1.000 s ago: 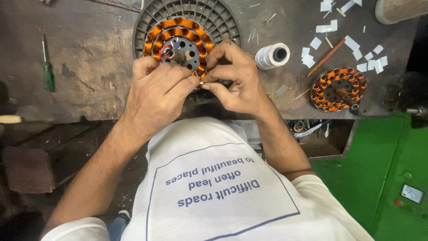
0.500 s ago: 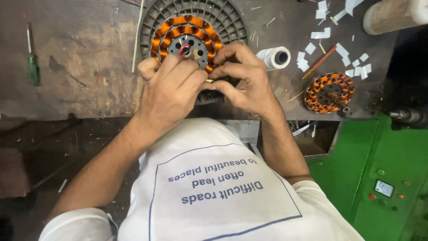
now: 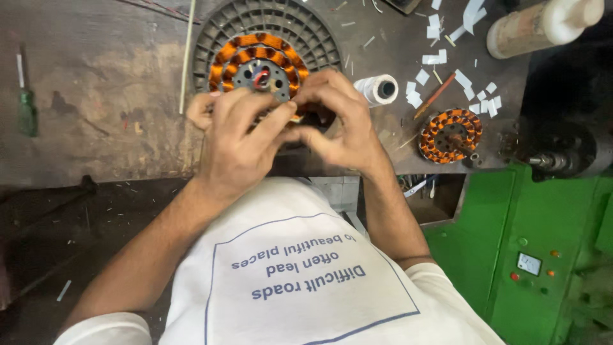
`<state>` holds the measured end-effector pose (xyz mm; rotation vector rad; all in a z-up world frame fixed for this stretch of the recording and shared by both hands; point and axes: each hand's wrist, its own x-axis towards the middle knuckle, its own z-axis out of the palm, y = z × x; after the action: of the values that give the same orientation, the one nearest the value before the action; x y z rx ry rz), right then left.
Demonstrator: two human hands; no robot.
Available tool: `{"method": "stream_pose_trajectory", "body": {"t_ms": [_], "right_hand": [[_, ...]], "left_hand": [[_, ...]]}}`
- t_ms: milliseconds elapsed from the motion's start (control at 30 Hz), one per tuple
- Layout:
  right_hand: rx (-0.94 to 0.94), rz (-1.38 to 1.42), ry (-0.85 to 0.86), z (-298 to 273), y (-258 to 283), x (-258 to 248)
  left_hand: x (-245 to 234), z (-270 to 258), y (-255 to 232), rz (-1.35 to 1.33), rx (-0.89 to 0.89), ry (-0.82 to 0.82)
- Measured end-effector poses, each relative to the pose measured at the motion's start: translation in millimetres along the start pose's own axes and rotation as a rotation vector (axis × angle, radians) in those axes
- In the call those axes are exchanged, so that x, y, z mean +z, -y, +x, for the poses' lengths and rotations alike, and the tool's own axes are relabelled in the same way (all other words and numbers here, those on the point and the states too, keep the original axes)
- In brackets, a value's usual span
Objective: The person winds white thread around the copper windings of a motor stator to secure them. They use scissors to cut the thread and tie knots to hold the coils in place.
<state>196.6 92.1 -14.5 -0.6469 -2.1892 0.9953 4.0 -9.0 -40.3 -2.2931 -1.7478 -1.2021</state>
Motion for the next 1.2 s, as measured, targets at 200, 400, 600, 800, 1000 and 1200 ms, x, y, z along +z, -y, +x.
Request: {"method": "stream_pose_trajectory", "body": {"t_ms": [200,400,600,800,1000,1200], "right_hand": [[0.324,0.047,-0.249,1.9,13.9,28.8],[0.006,-0.306,-0.044,4.9,29.4,27.1],[0.139,0.016,-0.11,4.6,5.6,21.6],[0.17,0.138,-0.108,-2.9,-5.7,17.6],[0.144,0.061,-0.127,0.5,-1.8,21.6],[0.13,0.013,-0.15,3.0,2.0,25.6]], "left_hand": [[-12.4,-14.9,24.5,-0.099,-0.248,0.022],[5.1,-12.4,23.4,-0.128,-0.397,0.022],[-13.7,-1.2,19.1,-0.108,-0.269,-0.069],[-40.9,40.0,15.9,-0.345,-0.065,-0.147],[-46.1,69.2,17.9,-0.384,0.06,-0.101],[-43.8,71.4,9.4,-0.188,0.124,-0.058]]}}
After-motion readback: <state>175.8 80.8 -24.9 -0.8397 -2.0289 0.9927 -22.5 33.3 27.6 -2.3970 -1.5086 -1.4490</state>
